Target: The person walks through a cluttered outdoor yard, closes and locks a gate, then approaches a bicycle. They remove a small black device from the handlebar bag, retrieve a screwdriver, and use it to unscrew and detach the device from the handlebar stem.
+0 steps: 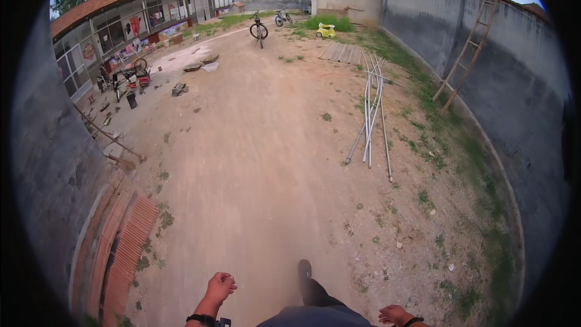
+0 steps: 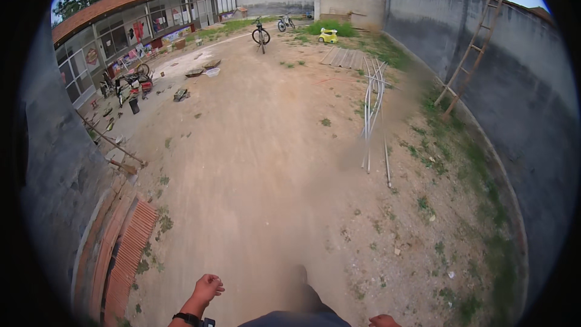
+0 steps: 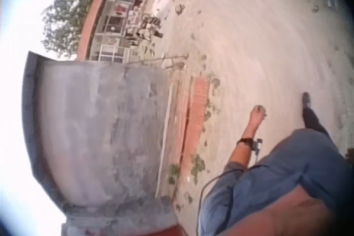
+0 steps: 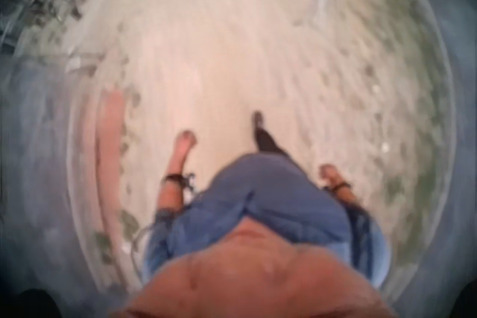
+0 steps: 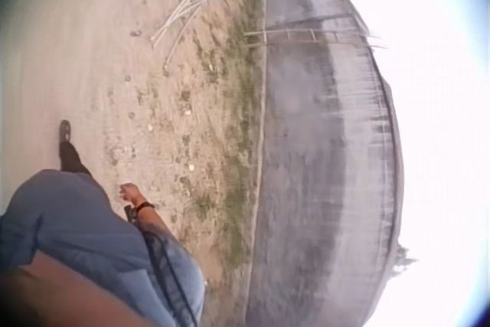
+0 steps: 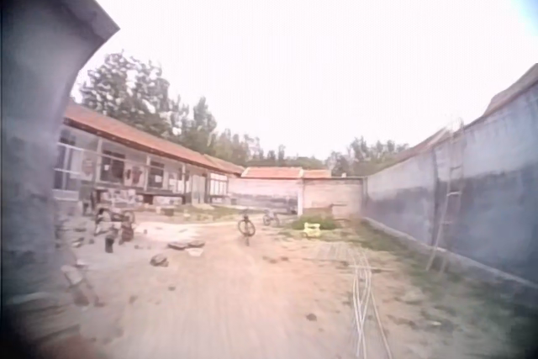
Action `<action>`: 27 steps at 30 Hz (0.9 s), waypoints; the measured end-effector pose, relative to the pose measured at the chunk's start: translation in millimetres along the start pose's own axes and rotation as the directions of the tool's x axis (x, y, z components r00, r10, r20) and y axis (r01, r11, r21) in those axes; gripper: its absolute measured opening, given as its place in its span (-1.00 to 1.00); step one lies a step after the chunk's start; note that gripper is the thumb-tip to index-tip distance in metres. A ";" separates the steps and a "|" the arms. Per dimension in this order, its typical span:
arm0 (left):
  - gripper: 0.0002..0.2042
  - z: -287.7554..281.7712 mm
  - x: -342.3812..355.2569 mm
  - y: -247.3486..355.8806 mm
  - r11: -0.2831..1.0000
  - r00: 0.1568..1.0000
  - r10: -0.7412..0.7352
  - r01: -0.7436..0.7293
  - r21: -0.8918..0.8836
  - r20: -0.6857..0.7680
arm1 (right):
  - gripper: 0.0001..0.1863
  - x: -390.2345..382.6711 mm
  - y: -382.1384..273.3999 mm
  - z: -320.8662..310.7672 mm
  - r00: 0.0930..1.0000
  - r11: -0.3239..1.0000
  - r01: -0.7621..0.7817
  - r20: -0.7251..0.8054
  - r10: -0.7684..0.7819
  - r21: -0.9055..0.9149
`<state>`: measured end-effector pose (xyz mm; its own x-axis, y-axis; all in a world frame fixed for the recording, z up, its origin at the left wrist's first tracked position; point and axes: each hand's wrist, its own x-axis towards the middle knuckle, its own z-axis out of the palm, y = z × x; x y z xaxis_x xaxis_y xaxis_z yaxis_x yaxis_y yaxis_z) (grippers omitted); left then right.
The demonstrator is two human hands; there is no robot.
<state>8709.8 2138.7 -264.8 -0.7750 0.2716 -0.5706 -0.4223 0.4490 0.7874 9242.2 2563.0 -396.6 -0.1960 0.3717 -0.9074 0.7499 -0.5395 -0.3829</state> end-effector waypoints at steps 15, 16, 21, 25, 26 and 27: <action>-0.63 -48.2 336.7 20.8 0.647 0.955 -0.294 0.225 0.728 -0.034 | -0.62 208.4 -785.4 201.2 0.821 0.817 0.569 0.128 -0.556 -0.099; -0.65 -49.8 376.8 50.5 0.796 0.967 -0.253 0.225 0.562 -0.028 | -0.62 224.9 -814.7 210.8 0.833 0.831 0.550 0.115 -0.541 -0.082; -0.77 -44.7 571.9 301.9 0.959 0.969 -0.245 0.238 -0.155 -0.028 | -0.64 279.0 -907.7 239.7 0.963 0.938 0.267 0.105 -0.249 -0.222; -0.70 -51.2 737.5 491.2 0.986 0.984 -0.168 0.169 0.011 -0.056 | -0.66 300.1 -965.2 244.8 0.995 0.987 0.076 0.076 -0.066 -0.144; -0.69 -49.9 779.5 526.7 0.993 0.993 -0.115 0.117 0.034 -0.037 | -0.66 315.5 -978.5 240.4 0.997 0.992 0.025 0.079 -0.015 -0.126; -0.68 -40.8 828.1 562.2 0.997 0.997 -0.068 0.068 0.023 -0.023 | -0.67 360.5 -972.7 211.8 0.999 0.996 0.006 0.042 -0.002 -0.092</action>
<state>7811.4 2581.3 -285.2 -0.7553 0.2205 -0.6172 -0.4637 0.4857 0.7410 8308.2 3061.7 -387.8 -0.2240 0.3403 -0.9133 0.8035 -0.4658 -0.3706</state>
